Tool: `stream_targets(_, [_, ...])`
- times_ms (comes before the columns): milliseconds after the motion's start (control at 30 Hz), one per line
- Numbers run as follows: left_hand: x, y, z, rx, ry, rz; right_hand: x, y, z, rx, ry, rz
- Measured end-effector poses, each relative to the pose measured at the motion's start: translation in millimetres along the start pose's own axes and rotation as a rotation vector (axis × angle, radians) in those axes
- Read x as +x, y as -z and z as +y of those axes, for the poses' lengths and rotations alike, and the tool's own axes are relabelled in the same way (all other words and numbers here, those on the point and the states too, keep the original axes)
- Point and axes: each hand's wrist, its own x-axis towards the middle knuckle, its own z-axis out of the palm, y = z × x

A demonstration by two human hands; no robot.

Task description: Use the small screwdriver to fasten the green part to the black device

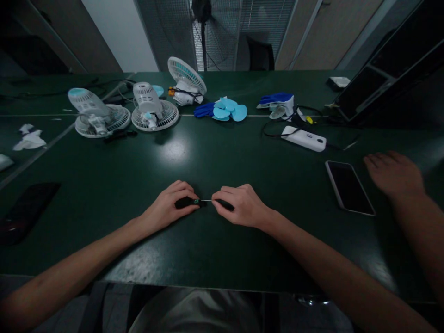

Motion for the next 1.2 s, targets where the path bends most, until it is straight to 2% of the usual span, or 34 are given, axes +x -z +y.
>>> stream_targets(233, [1,-3.3,-2,0.018,-0.014,0.016,7,-6,-7,-0.125,0.038,-0.043])
stream_targets(367, [2,-3.7,-2,0.007,-0.011,0.026,13,-11,-13,-0.201,0.072,-0.009])
stream_targets(567, [3,-2.1,0,0.016,-0.007,0.007,11,-5,-13,-0.114,0.036,0.117])
stream_targets(767, [2,-0.3,2,0.022,0.004,-0.005,0,4,5,-0.08,-0.041,0.093])
stream_targets(833, [0,0.2,3,0.024,0.0,0.025,0,4,9,-0.056,-0.053,0.096])
stream_targets(933, [-1,0.2,2,0.061,-0.032,0.092,1,3,10,-0.051,-0.056,0.084])
stream_targets(1100, [-1,-1.4,0,0.111,-0.03,0.025,2,2,10,-0.057,-0.056,0.078])
stream_targets(1200, [-2,-1.5,0,0.09,-0.025,0.085,2,2,10,-0.055,-0.056,0.08])
